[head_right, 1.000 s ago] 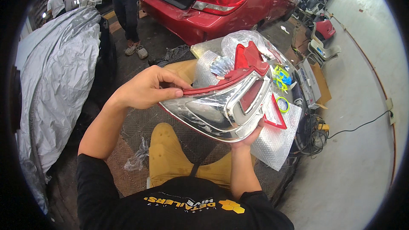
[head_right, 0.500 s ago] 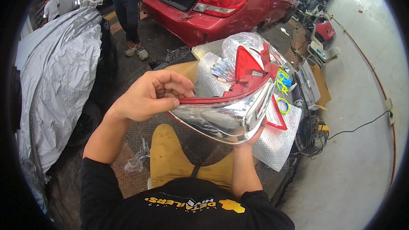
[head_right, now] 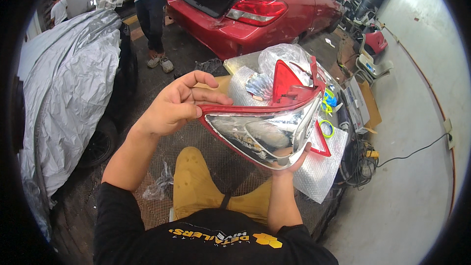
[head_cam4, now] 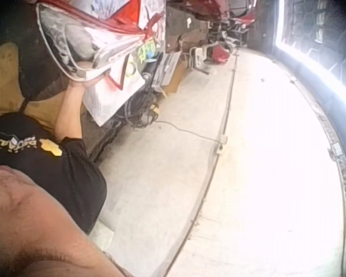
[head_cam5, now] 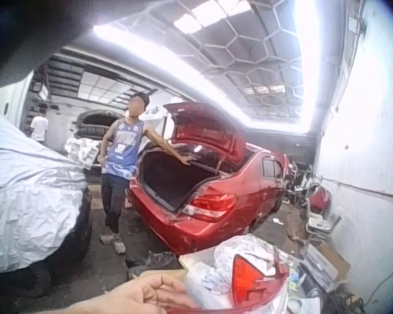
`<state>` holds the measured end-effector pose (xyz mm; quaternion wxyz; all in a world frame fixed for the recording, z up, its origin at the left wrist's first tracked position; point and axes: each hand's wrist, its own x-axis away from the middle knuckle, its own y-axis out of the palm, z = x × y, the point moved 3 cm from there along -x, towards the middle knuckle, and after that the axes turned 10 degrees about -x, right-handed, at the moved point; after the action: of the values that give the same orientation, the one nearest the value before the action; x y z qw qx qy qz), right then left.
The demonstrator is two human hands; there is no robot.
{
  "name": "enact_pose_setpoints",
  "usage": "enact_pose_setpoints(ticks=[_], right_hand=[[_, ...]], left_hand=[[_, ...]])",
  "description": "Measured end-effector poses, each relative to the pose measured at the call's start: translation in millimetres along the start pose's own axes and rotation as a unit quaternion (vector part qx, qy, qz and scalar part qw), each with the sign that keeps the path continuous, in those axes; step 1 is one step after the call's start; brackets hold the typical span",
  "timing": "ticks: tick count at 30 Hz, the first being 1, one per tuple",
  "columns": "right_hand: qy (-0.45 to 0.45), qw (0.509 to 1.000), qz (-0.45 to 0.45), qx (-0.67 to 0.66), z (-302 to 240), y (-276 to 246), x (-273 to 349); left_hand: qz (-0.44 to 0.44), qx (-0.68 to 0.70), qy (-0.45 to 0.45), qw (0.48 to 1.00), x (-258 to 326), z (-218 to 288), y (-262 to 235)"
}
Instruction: The person holds and compares two red car taillight assemblies, then places one on a covered car. They pick up a black cable, attach a metal connector to it, and wrap the connection with electrical tape. Finally, they pick up the taillight again and hold the prepared cable near it.
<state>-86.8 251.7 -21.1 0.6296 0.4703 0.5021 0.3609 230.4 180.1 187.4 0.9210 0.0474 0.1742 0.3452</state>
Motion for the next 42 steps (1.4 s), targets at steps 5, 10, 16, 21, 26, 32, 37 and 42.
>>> enact_pose_setpoints(ticks=[5,10,16,21,26,32,37,42], right_hand=[[-0.028,0.997,0.041,0.057,-2,0,-1],[-0.034,0.994,0.059,0.085,0,-1,-3],[-0.043,0.995,0.065,0.066,-3,-6,-6],[-0.058,0.988,0.093,0.108,-3,-12,-7],[-0.048,0.987,0.091,0.126,-4,-13,-8],[-0.018,0.998,0.033,-0.05,0,11,-7],[-0.064,0.991,0.067,0.092,-7,16,-2],[-0.074,0.99,0.05,0.111,-9,23,0]], left_hand=[[0.002,0.045,-0.001,0.999,-4,-2,0],[-0.003,0.058,0.011,0.998,-8,-3,4],[0.009,0.055,0.023,0.998,-7,-7,11],[0.015,0.047,0.035,0.998,-4,-10,11],[0.045,0.044,0.055,0.996,-3,-15,14],[0.098,0.015,0.061,0.993,-5,-26,7],[0.128,0.0,0.037,0.991,-8,-27,0],[0.149,-0.005,0.057,0.987,-11,-29,-2]])
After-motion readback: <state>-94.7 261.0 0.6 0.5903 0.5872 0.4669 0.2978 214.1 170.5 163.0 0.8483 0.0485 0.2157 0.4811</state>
